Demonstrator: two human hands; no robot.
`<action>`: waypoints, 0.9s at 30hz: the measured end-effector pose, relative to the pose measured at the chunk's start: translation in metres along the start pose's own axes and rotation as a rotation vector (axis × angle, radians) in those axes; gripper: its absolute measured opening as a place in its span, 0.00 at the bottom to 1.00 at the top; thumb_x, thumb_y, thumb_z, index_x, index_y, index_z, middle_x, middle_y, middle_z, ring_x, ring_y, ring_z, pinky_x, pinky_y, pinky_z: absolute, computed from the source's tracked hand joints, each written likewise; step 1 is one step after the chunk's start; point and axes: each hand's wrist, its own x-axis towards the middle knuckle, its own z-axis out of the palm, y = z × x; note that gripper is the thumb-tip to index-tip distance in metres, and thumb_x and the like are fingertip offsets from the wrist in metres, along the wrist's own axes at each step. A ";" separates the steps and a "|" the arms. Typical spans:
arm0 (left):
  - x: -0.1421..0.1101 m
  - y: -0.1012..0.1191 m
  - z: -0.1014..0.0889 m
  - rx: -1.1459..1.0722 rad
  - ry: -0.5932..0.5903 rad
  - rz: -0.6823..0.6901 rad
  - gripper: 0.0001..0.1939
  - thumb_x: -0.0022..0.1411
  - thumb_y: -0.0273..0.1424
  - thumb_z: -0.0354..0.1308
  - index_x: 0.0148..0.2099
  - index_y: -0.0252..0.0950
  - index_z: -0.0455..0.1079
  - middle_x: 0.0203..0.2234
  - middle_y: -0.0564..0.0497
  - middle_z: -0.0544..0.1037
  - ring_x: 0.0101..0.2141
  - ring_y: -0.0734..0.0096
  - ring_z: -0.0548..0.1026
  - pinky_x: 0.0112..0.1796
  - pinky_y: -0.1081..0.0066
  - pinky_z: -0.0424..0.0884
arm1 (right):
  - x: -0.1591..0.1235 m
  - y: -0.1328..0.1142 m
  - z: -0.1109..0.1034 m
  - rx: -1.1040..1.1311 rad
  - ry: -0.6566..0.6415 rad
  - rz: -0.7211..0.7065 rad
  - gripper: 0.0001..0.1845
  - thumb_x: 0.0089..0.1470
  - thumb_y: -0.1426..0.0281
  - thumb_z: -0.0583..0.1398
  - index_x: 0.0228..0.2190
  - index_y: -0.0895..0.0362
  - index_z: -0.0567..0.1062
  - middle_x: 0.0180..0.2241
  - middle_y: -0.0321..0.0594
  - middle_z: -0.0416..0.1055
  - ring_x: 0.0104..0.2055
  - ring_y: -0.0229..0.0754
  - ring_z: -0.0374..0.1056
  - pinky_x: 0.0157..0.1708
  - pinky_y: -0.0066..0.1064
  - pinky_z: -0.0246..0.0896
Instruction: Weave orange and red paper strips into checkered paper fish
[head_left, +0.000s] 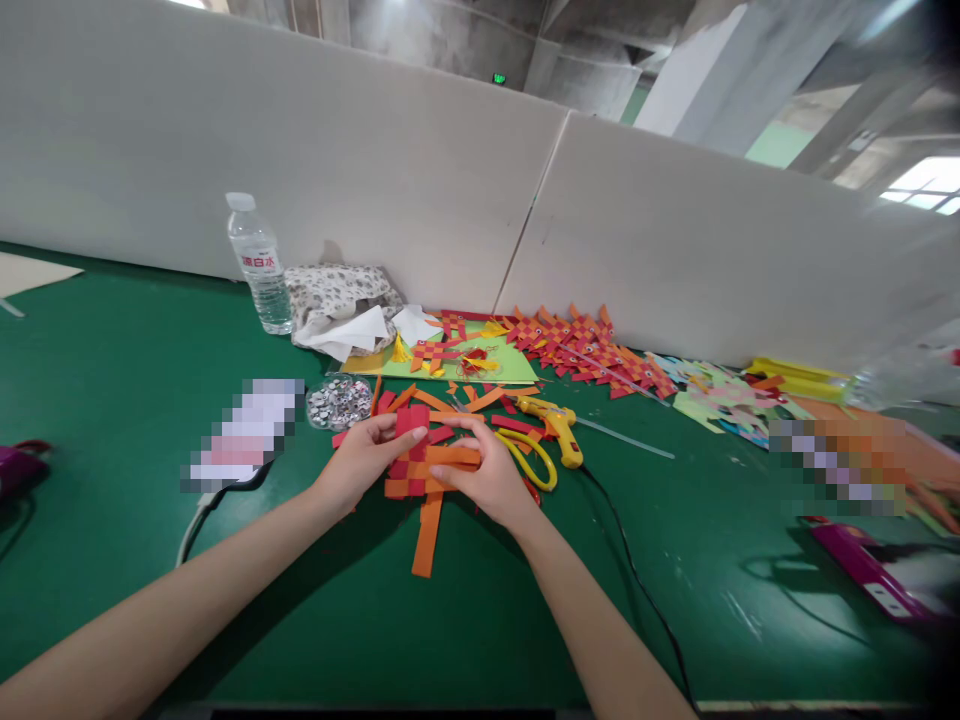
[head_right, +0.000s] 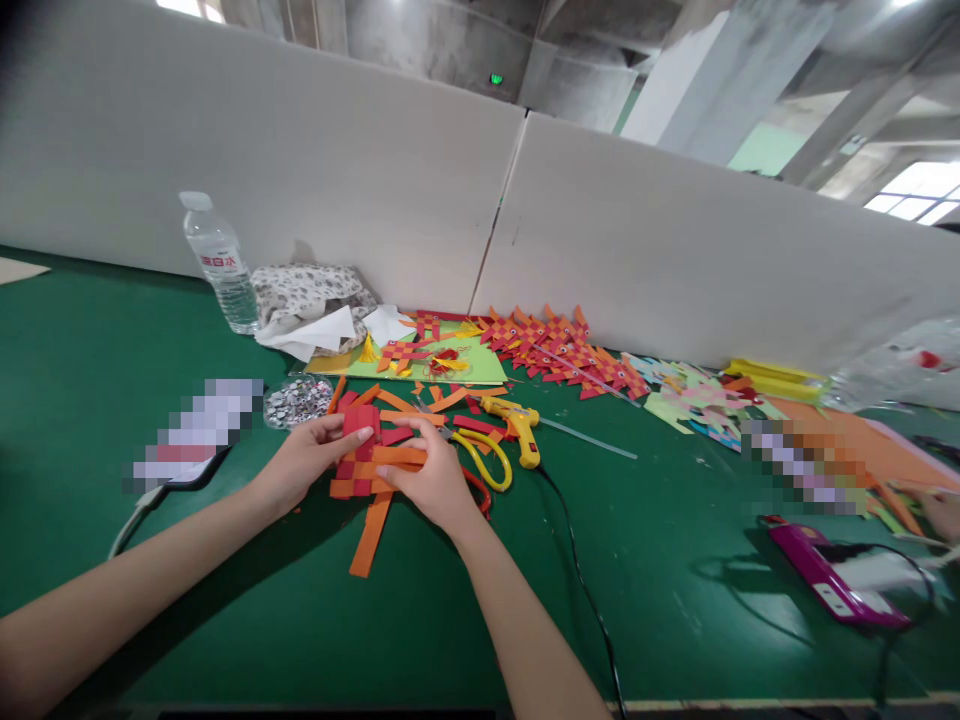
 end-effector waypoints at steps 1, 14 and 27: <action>0.000 0.000 0.000 -0.004 -0.006 0.000 0.18 0.44 0.41 0.66 0.36 0.35 0.74 0.28 0.49 0.80 0.30 0.65 0.77 0.28 0.72 0.71 | 0.001 -0.001 -0.001 0.003 0.025 -0.001 0.27 0.40 0.70 0.66 0.44 0.52 0.68 0.49 0.41 0.67 0.39 0.41 0.69 0.40 0.36 0.65; 0.000 0.001 0.001 -0.214 -0.031 -0.056 0.14 0.44 0.34 0.68 0.34 0.35 0.72 0.27 0.51 0.80 0.29 0.71 0.78 0.32 0.74 0.73 | 0.006 0.001 -0.002 0.409 0.147 0.099 0.34 0.35 0.68 0.69 0.46 0.53 0.65 0.36 0.39 0.75 0.39 0.45 0.73 0.41 0.39 0.69; -0.003 0.009 0.004 -0.314 -0.057 -0.062 0.15 0.46 0.34 0.67 0.36 0.34 0.70 0.29 0.51 0.80 0.27 0.72 0.77 0.30 0.75 0.74 | 0.003 -0.003 0.002 0.358 0.005 0.119 0.23 0.38 0.66 0.68 0.39 0.55 0.71 0.40 0.41 0.75 0.41 0.48 0.72 0.37 0.38 0.71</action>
